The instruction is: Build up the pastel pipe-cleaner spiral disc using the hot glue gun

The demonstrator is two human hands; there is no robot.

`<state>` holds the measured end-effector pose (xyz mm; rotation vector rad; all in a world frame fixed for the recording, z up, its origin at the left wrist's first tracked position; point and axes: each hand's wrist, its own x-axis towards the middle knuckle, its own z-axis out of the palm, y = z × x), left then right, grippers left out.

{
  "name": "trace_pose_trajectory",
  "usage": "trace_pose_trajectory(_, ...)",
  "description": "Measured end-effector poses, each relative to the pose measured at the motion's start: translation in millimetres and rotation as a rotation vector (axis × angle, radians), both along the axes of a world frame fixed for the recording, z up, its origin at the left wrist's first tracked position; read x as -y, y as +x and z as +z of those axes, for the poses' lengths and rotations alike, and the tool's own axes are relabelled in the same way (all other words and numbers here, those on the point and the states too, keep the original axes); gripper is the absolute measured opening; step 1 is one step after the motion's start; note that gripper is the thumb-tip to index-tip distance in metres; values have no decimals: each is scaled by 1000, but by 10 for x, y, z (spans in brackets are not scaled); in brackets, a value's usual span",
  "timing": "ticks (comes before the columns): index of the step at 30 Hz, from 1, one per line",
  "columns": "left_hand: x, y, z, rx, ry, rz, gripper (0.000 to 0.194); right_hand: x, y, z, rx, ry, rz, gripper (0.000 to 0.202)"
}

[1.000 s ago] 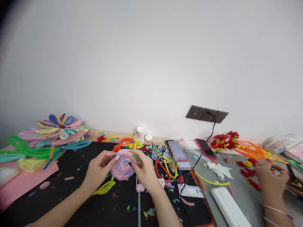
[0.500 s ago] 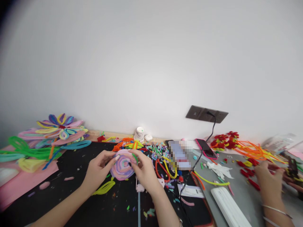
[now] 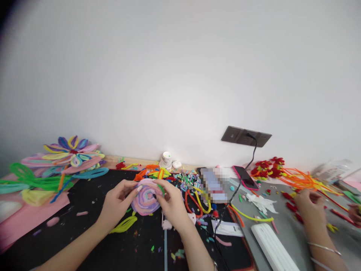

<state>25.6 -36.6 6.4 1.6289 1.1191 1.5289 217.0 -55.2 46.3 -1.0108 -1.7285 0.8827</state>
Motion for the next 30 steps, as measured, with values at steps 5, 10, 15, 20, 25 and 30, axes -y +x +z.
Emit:
trace_pose_trajectory(5,-5,-1,4,-5,2,3,12,2,4,-4,-3,2,-7,41)
trace_pose_trajectory(10,0,-1,28,-10,14,4,11,-2,5,-31,6,0,-18,42)
trace_pose_trajectory(15,2,-2,20,-10,17,3,11,-18,11,-64,16,14,-25,45)
trace_pose_trajectory(20,-7,1,19,-16,5,8,12,-33,13,-77,32,16,-13,46)
trace_pose_trajectory(25,-19,-1,4,12,-29,-4,15,-37,4,-90,2,15,16,45)
trace_pose_trajectory(30,-11,-9,9,-14,-15,-1,17,-41,-8,-113,-12,3,29,48)
